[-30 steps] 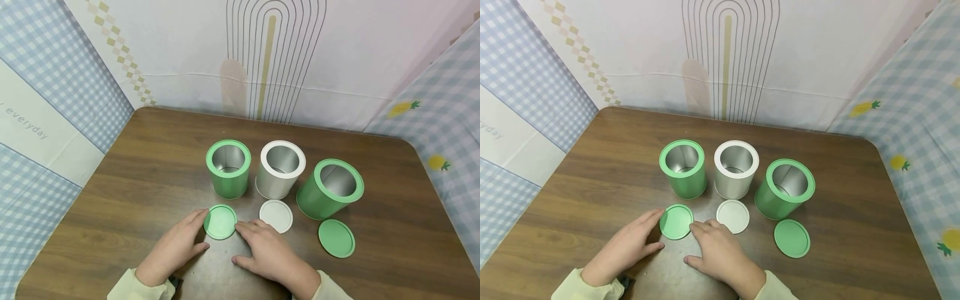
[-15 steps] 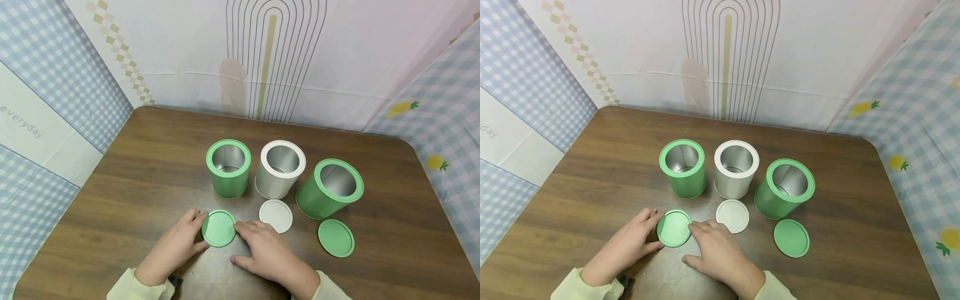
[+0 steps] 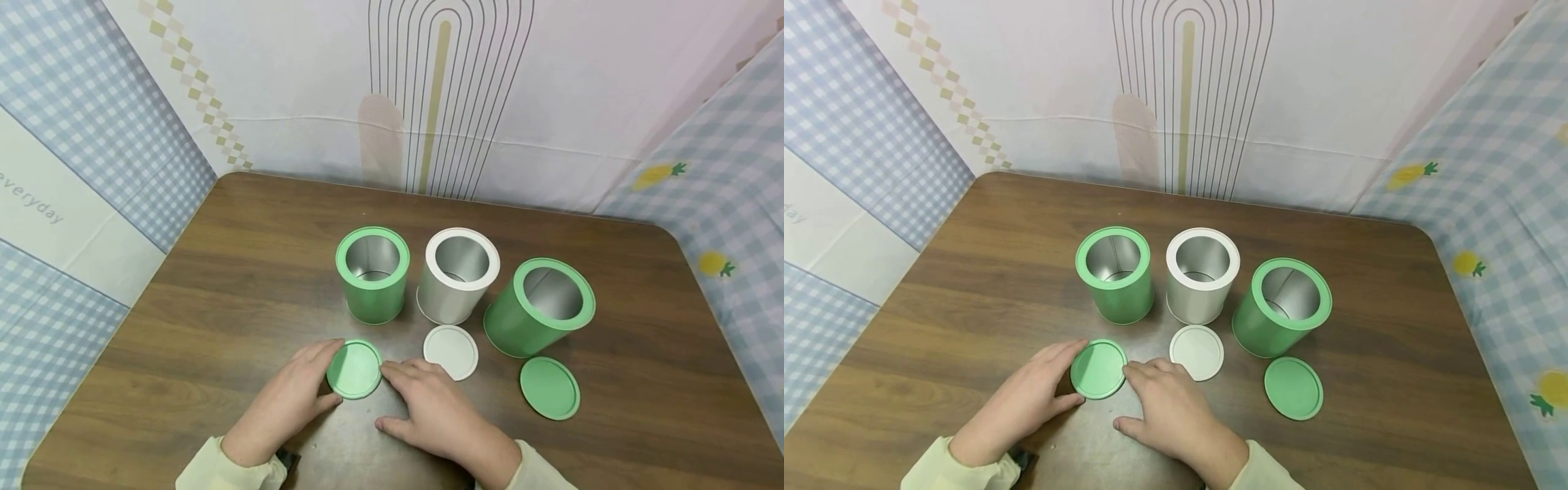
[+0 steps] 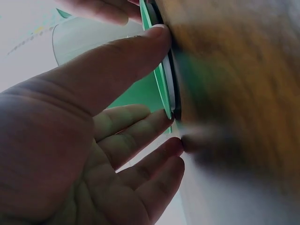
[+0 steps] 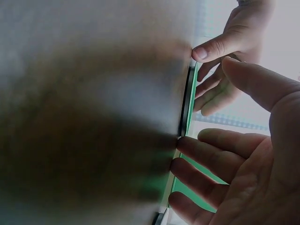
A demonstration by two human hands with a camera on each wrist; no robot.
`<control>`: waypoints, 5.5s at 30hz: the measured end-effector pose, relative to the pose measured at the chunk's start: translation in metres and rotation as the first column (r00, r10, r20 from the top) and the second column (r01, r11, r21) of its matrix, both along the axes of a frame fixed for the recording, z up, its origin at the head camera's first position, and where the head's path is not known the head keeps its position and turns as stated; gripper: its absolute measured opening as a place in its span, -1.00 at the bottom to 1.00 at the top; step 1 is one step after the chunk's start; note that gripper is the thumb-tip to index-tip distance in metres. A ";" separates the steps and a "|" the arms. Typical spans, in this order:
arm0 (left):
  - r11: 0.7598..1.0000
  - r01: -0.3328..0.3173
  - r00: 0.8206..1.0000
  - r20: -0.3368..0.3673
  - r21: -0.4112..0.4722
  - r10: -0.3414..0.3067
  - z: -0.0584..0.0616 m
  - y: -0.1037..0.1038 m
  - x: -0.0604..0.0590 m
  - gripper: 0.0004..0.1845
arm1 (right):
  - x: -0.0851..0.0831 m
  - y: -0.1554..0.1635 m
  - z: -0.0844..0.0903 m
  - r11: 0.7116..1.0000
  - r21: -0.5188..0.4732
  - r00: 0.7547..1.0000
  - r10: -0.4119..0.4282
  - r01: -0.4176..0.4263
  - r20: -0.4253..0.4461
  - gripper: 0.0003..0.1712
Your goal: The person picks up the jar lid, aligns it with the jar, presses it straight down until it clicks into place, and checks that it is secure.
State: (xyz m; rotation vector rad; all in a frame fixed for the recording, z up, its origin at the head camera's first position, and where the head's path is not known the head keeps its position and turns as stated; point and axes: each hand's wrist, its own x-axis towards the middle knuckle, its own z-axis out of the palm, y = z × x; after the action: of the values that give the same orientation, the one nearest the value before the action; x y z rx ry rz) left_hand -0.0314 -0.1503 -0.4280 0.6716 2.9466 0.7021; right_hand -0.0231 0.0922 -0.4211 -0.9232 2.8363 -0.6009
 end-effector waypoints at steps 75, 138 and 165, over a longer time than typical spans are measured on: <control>0.987 0.037 0.934 -0.356 0.159 0.022 0.005 0.002 0.006 -0.15 | -0.002 -0.004 0.000 0.919 -0.372 0.958 -0.213 0.130 -0.192 -0.27; 0.973 0.064 0.848 -0.526 0.220 0.063 0.002 -0.005 0.013 -0.10 | 0.006 -0.010 0.013 0.923 -0.376 0.926 -0.207 0.079 -0.315 -0.35; 0.947 0.136 0.786 -0.613 0.292 0.076 -0.002 0.002 0.006 -0.14 | 0.002 -0.008 0.019 0.916 -0.389 0.921 -0.234 0.100 -0.312 -0.36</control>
State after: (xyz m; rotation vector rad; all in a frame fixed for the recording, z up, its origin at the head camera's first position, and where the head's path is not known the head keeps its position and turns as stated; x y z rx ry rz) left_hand -0.0257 -0.1487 -0.4297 1.1798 3.4144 1.1811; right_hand -0.0207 0.0847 -0.4020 -0.9181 3.2161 -1.1258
